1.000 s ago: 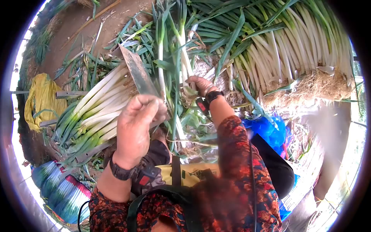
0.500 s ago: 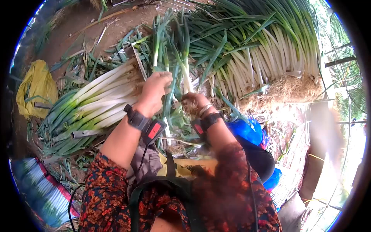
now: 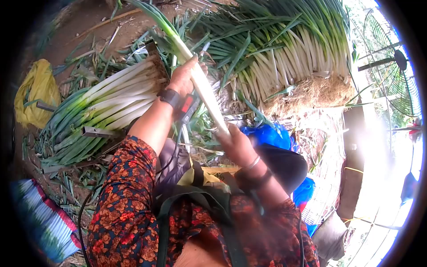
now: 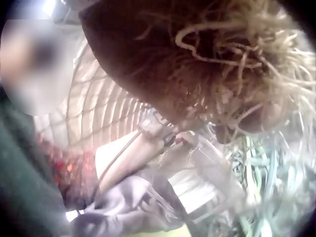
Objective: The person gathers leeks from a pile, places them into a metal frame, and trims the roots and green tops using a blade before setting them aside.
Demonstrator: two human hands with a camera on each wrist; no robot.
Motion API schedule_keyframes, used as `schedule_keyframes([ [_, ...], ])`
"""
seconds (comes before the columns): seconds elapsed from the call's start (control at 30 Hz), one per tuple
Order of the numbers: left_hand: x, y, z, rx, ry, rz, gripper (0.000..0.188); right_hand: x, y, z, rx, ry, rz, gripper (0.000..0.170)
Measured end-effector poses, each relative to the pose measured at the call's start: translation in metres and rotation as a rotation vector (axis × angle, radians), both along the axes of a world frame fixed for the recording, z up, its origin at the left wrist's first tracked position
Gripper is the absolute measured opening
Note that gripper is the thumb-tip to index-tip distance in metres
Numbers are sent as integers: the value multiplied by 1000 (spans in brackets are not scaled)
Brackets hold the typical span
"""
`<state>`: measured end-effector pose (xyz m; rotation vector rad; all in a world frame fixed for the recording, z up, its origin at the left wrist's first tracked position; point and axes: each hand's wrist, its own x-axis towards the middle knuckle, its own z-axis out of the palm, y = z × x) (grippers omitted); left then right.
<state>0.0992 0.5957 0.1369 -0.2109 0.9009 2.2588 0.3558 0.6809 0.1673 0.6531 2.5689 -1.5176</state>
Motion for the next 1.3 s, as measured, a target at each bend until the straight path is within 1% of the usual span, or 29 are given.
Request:
schedule_keyframes([
  [0.07,5,3,3,38,52,49,28,5,16,15,-463,-45,-13,39],
  [0.1,8,1,6,66,64,58,29,3,17,24,-789,-200,-173,44],
  [0.13,10,2,7,69,92,63,35,5,11,25,-779,-222,-197,52],
  [0.17,11,2,3,72,120,71,43,9,9,9,-579,-145,-181,52],
  [0.2,11,1,1,56,145,69,44,13,9,-20,-376,-67,-164,52],
  [0.23,13,0,1,82,169,59,45,7,1,-18,-176,6,-146,52],
  [0.3,17,0,0,109,207,87,46,12,-14,-4,252,24,-88,45],
  [0.37,16,1,-5,78,188,97,41,18,-26,-4,638,73,-31,42],
  [0.4,17,0,-9,66,159,96,39,19,-29,-4,620,18,-34,44],
  [0.5,18,-7,-2,-10,86,138,33,22,-22,-10,635,62,39,43],
  [0.53,16,-10,1,17,89,171,30,22,-16,-6,1003,247,394,40],
  [0.6,3,-22,6,84,75,205,28,27,-20,-1,601,181,102,37],
  [0.63,-6,-29,5,154,95,236,28,24,-31,24,469,141,33,36],
  [0.67,-15,-41,10,168,73,243,28,24,-37,34,432,90,56,35],
  [0.73,-24,-73,26,198,60,275,26,26,-32,27,428,109,122,34],
  [0.77,-25,-87,35,195,100,343,26,25,-31,24,420,120,154,35],
  [0.8,-36,-102,34,210,144,355,24,17,-34,23,561,102,215,31],
  [0.83,-46,-118,34,225,191,362,23,11,-22,6,868,273,468,26],
  [0.87,-45,-139,44,257,191,403,21,-4,-20,6,956,442,589,30],
  [0.9,-44,-164,59,289,195,441,19,-25,-19,3,980,535,676,31],
  [0.93,-39,-188,73,252,280,504,18,-46,-18,-1,1004,630,760,32],
  [0.97,-32,-215,83,213,364,566,17,-65,-19,-8,968,639,818,30],
  [1.0,-34,-245,84,233,526,549,21,-78,-36,4,506,427,707,29],
  [1.03,-35,-275,86,252,688,526,27,-91,-53,16,62,283,489,28],
  [1.1,-19,-328,114,345,630,584,26,-118,-75,55,-370,-29,574,31],
  [1.13,0,-353,126,525,587,504,34,-131,-88,69,-475,-109,648,34],
  [1.2,13,-395,123,673,701,444,45,-156,-103,74,-626,-265,779,40],
  [1.23,9,-411,115,636,859,461,46,-171,-107,69,-730,-233,962,43],
  [1.3,5,-434,109,722,962,457,44,-187,-118,68,-793,-359,1027,45],
])
